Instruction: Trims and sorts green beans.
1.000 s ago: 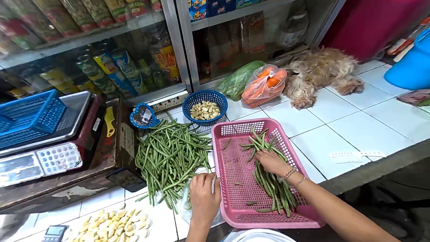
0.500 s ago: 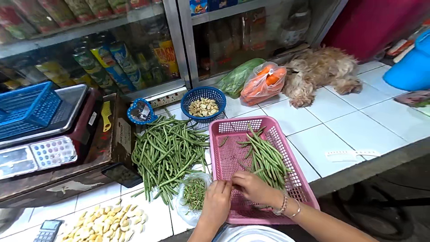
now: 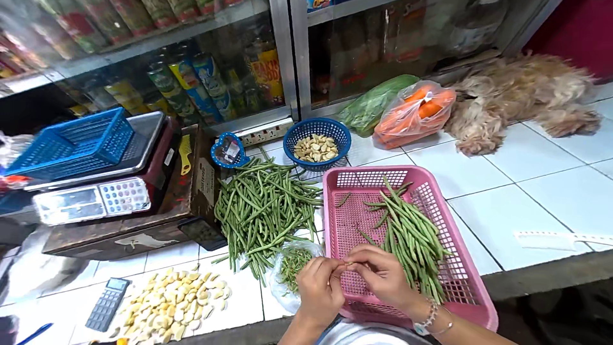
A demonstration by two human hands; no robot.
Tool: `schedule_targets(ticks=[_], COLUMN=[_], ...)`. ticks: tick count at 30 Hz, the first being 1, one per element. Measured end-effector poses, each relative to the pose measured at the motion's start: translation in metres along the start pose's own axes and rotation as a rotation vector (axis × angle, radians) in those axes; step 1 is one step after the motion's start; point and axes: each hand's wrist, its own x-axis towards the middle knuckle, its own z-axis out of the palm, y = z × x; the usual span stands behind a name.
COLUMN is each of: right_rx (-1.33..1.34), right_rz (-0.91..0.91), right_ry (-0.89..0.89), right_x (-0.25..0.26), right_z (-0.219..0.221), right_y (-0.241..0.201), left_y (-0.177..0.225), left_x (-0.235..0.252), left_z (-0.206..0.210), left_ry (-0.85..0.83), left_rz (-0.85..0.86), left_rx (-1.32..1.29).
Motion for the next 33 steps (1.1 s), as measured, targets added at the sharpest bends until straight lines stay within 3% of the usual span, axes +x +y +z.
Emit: schedule_targets(ticks=[2,5,8,10,11,17,22,25,30,33], right_rx=[0.193,0.499,0.739,0.796,0.806,0.891,0.854,0.676,0.501,0.408], right_rz=[0.171,0.362,0.502,0.599,0.637,0.779,0.757,0.700,0.706,0.665], right_ry=[0.154,0.377,0.568,0.647,0.659,0.613,0.560,0.403,0.012,-0.010], right_x=[0.010,0.035,0.051,0.052,0.050,0.038,0.035,0.023,-0.006,-0.009], right_z=[0.005,-0.009,-0.033,-0.040,-0.038,-0.012,-0.009,-0.004,0.021,0.030], right_y=[-0.011,-0.021,-0.020,-0.017,-0.016,-0.021,-0.022,-0.016,-0.021,-0.018], left_y=[-0.003,-0.023,-0.037,-0.038,-0.036,0.003,-0.002,-0.002,0.005,0.010], left_x=[-0.003,-0.024,-0.046,-0.051,-0.054,-0.045,-0.046,-0.046,-0.045,-0.044], left_z=[0.003,-0.010,-0.034,-0.043,-0.043,-0.015,-0.011,-0.012,-0.014,-0.017], left_ry=[0.079,0.067,-0.154,-0.300,-0.283,-0.078,0.082,0.088,-0.053,-0.107], left_rz=[-0.050,-0.179,-0.551,-0.813,-0.835,-0.647,-0.590,-0.580,-0.558,-0.587], left_rx=[-0.045,0.204,0.480,0.483,0.430,-0.242,-0.459,-0.428,-0.325,-0.211])
